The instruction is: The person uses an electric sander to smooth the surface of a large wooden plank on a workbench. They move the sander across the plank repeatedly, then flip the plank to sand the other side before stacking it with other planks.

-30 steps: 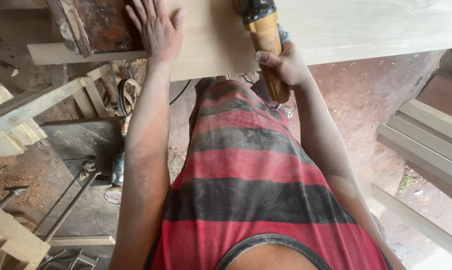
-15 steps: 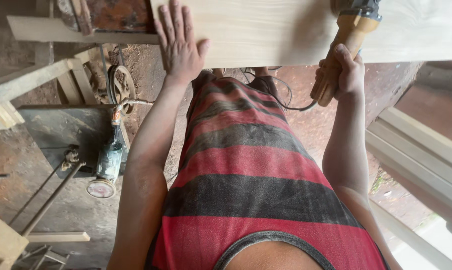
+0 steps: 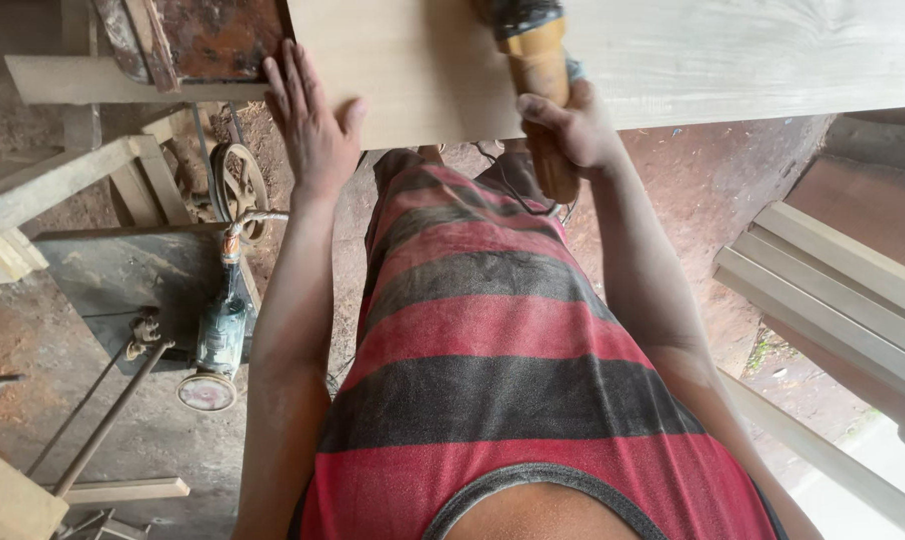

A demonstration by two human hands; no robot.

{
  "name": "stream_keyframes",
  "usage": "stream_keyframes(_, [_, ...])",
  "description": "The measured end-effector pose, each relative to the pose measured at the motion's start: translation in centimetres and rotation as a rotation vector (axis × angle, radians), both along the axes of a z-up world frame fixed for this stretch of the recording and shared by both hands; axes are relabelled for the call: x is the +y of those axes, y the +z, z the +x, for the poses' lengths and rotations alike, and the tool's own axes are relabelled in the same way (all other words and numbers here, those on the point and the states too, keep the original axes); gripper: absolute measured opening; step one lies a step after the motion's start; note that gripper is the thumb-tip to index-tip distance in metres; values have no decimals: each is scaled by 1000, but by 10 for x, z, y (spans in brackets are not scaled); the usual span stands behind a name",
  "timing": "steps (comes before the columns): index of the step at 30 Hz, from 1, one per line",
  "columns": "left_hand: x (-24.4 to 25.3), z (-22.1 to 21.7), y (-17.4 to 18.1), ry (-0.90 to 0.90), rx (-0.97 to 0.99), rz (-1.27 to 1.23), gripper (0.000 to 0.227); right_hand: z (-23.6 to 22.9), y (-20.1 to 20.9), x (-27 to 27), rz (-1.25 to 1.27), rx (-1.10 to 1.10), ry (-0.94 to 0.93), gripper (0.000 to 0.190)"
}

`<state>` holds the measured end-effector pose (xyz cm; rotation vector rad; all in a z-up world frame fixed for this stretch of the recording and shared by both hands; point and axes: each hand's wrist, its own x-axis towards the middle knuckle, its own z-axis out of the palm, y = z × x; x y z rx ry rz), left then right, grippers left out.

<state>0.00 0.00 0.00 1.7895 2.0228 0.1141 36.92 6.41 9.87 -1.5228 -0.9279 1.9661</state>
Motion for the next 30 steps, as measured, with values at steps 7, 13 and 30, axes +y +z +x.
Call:
stream_keyframes(7, [-5, -13, -23, -30, -101, 107, 99, 86, 22, -5, -120, -46, -301, 22])
stream_keyframes(13, [-4, -6, -14, 4, -224, 131, 93, 79, 32, 2, -143, -44, -364, 31])
stream_keyframes(30, [-18, 10, 69, -44, -143, -22, 83, -132, 13, 61, 20, -28, 221, 26])
